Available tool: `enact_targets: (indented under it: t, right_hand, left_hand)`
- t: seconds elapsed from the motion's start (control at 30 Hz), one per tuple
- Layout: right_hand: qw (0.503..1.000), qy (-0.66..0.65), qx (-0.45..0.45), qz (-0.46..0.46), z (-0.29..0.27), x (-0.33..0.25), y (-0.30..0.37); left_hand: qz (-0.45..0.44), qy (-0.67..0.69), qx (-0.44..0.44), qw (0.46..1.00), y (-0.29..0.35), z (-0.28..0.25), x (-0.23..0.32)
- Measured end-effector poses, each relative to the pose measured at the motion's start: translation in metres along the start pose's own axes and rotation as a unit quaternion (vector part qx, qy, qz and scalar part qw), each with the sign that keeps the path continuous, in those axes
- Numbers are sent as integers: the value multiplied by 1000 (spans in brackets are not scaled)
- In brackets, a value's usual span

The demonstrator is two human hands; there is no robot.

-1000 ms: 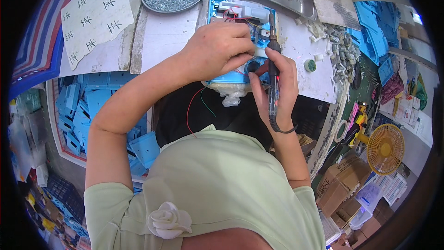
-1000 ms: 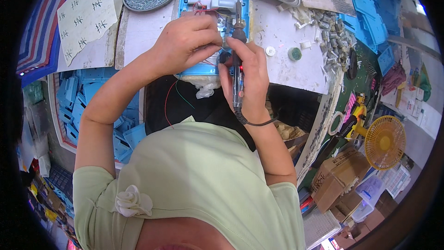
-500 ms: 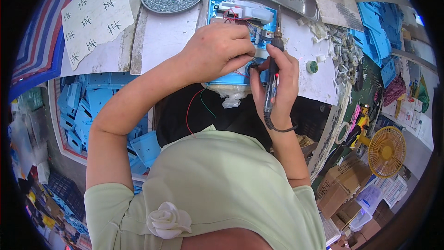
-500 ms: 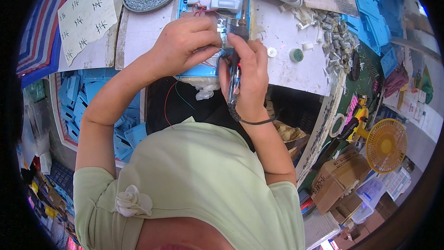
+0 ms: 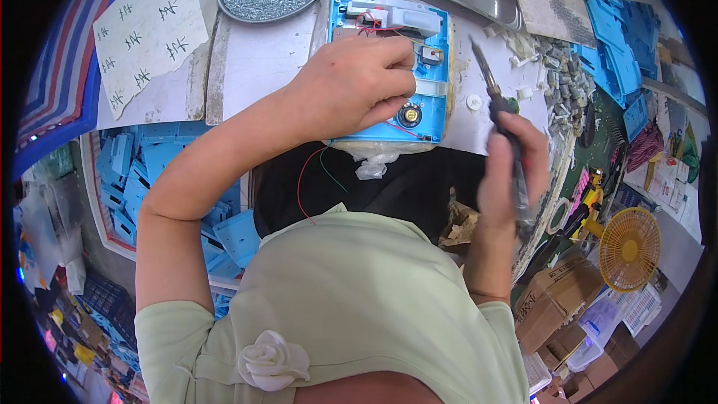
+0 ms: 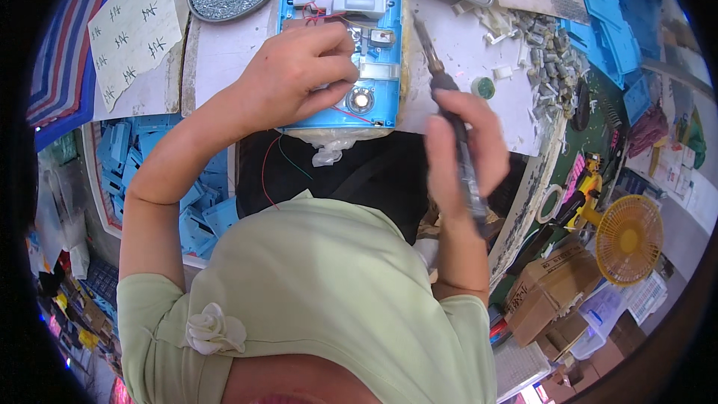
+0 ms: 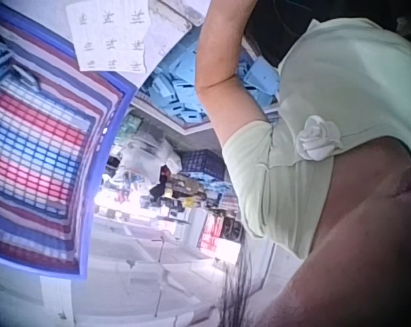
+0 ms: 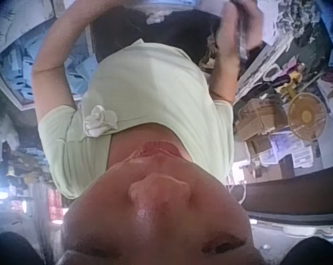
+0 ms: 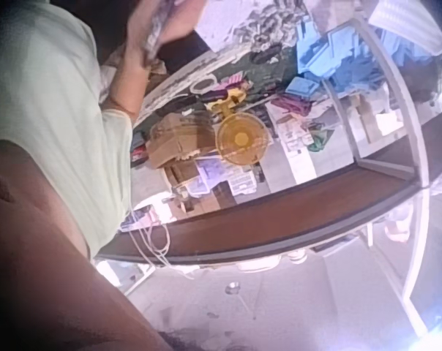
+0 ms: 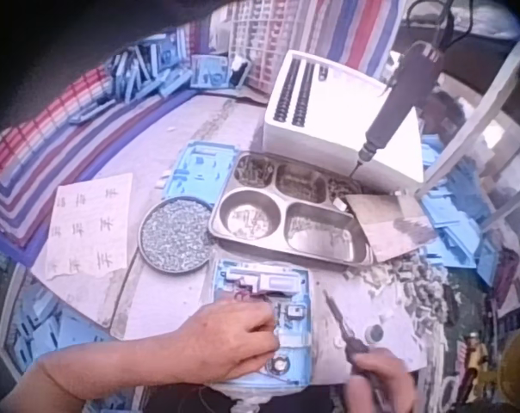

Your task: Soldering and assembling internal components of a blue plastic electronic device casing.

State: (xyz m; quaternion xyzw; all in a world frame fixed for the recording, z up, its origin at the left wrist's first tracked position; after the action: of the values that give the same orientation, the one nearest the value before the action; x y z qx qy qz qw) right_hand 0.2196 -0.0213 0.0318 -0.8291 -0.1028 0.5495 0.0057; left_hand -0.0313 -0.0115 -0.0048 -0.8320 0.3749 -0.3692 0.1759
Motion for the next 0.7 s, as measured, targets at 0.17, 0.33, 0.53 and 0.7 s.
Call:
enact_targets:
  t: [0.17,0.33,0.53,0.7]
  right_hand:
    - [978,-152,-101,106,-37,2,-16]
    - [971,-106,-199,79,-33,11,-41]
    - [960,-100,-252,66,-25,17,-60]
    - [952,-111,-279,67,-21,21,-66]
  left_hand:
    - [0,4,-61,998,-8,-5,-1]
    - [11,10,-105,994,-16,-6,-3]
    - [13,18,-150,988,-22,-7,-5]
    - [22,57,-169,984,-25,-8,-8]
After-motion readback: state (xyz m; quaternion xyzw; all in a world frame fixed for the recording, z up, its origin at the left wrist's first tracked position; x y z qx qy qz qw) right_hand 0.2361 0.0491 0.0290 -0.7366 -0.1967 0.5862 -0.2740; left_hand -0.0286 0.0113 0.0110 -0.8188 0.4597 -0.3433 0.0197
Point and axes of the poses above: each hand's wrist, its own y-axis away from the middle knuckle, its own z-axis out of the palm, x = y × z, the point moved 2 cm from there along -y, towards the middle knuckle, and after that the axes turned 11 degrees about z, right-handed, at the moved point
